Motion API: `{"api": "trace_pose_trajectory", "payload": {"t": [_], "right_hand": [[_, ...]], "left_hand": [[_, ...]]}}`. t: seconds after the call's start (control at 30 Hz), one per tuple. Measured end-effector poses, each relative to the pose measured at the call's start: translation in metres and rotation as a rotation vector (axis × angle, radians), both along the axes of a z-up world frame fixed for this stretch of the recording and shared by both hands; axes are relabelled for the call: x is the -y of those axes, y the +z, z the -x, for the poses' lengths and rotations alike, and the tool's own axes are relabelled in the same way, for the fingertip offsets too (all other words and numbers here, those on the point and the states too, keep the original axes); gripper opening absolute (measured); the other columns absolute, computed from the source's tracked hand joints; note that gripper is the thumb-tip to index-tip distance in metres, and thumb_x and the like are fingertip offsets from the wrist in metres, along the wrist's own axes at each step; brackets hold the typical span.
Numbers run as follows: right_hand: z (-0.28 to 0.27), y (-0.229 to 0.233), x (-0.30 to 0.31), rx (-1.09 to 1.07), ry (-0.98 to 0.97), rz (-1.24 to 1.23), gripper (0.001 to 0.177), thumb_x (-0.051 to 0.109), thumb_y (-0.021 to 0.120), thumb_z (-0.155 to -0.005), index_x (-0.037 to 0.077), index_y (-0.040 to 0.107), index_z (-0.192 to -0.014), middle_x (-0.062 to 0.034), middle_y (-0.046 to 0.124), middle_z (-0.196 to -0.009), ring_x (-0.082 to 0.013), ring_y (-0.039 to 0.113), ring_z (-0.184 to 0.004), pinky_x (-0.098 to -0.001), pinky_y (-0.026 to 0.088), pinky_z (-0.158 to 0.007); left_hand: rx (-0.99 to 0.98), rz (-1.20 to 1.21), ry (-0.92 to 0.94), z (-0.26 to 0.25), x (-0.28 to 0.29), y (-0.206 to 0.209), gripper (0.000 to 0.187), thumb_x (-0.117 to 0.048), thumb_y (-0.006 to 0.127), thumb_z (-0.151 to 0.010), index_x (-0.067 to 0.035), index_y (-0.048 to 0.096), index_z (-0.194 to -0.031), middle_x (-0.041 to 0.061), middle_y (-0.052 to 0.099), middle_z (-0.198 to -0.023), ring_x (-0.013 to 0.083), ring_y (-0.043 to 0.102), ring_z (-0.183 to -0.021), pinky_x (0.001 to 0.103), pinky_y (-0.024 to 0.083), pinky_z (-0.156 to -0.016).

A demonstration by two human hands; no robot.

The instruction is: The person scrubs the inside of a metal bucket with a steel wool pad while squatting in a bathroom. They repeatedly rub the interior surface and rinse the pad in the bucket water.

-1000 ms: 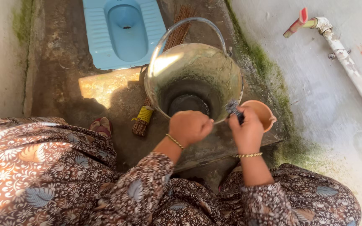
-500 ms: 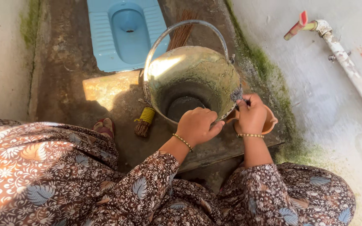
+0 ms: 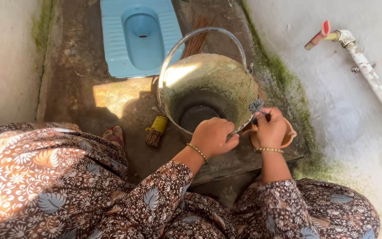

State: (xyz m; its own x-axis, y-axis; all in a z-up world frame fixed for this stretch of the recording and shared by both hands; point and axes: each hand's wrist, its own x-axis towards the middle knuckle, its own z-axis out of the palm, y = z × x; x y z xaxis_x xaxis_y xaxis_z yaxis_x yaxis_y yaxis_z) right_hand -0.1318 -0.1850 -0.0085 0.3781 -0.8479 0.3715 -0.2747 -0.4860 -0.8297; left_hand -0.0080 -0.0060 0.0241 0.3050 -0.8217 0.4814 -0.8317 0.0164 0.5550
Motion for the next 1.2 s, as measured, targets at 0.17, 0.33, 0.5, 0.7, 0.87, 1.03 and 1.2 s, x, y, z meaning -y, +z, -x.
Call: {"api": "trace_pose_trajectory", "payload": {"t": [0.17,0.33,0.5,0.7,0.87,1.03,1.2], "right_hand": [[0.022,-0.015,-0.048,-0.15,-0.021,0.294,0.016,0.005,0.082,-0.084,0.001,0.071,-0.096,-0.0153,0.07,-0.095,-0.0248,0.068,-0.081,-0.0348,0.054,-0.074],[0.008,-0.009,-0.024,-0.13,-0.091,0.124,0.016,0.008,0.08,-0.09,0.0,0.069,-0.098,-0.0129,0.07,-0.092,-0.0213,0.066,-0.076,-0.0341,0.053,-0.071],[0.007,-0.004,-0.013,-0.03,-0.01,-0.043,0.017,0.012,0.079,-0.089,0.002,0.069,-0.099,-0.0099,0.072,-0.088,-0.0145,0.065,-0.075,-0.0295,0.054,-0.069],[0.009,-0.003,-0.021,-0.207,-0.121,-0.023,0.019,0.015,0.08,-0.09,0.001,0.069,-0.097,-0.0119,0.072,-0.086,-0.0211,0.07,-0.07,-0.0346,0.054,-0.066],[-0.04,0.022,0.062,-0.396,-0.148,0.119,0.016,0.018,0.083,-0.084,0.007,0.075,-0.094,-0.0127,0.076,-0.091,-0.0292,0.073,-0.081,-0.0406,0.055,-0.075],[-0.064,0.032,0.088,-0.453,-0.082,0.128,0.015,0.019,0.082,-0.083,0.012,0.077,-0.095,-0.0119,0.076,-0.092,-0.0298,0.073,-0.083,-0.0416,0.055,-0.076],[-0.048,0.031,0.079,-0.611,-0.065,0.149,0.018,0.024,0.08,-0.085,0.012,0.075,-0.098,-0.0137,0.075,-0.093,-0.0339,0.072,-0.086,-0.046,0.055,-0.078]], "left_hand": [[0.008,-0.019,0.006,0.002,0.002,-0.005,0.027,-0.033,0.065,-0.081,-0.009,0.062,-0.07,0.01,0.063,-0.071,0.0325,0.064,-0.074,0.048,0.051,-0.065],[0.028,0.025,0.003,0.003,-0.002,-0.009,0.025,-0.032,0.065,-0.082,-0.009,0.063,-0.072,0.01,0.064,-0.073,0.0324,0.064,-0.073,0.048,0.051,-0.064],[0.017,-0.055,0.015,0.002,-0.001,0.0,0.026,-0.033,0.065,-0.081,-0.01,0.064,-0.071,0.009,0.064,-0.072,0.0316,0.064,-0.073,0.048,0.052,-0.066],[-0.001,-0.061,-0.012,0.003,0.004,0.0,0.025,-0.033,0.066,-0.077,-0.01,0.065,-0.071,0.01,0.064,-0.073,0.0324,0.065,-0.074,0.048,0.052,-0.065],[0.019,-0.014,-0.033,0.003,0.007,0.003,0.022,-0.03,0.067,-0.073,-0.008,0.064,-0.072,0.01,0.065,-0.074,0.0335,0.065,-0.076,0.049,0.052,-0.066],[-0.007,-0.073,-0.018,0.005,0.005,0.006,0.018,-0.026,0.064,-0.073,-0.009,0.066,-0.075,0.01,0.065,-0.075,0.0326,0.065,-0.076,0.049,0.053,-0.066],[-0.012,-0.102,-0.014,0.007,0.004,0.009,0.019,-0.027,0.065,-0.071,-0.008,0.067,-0.073,0.01,0.065,-0.074,0.0325,0.065,-0.075,0.049,0.053,-0.066]]}}
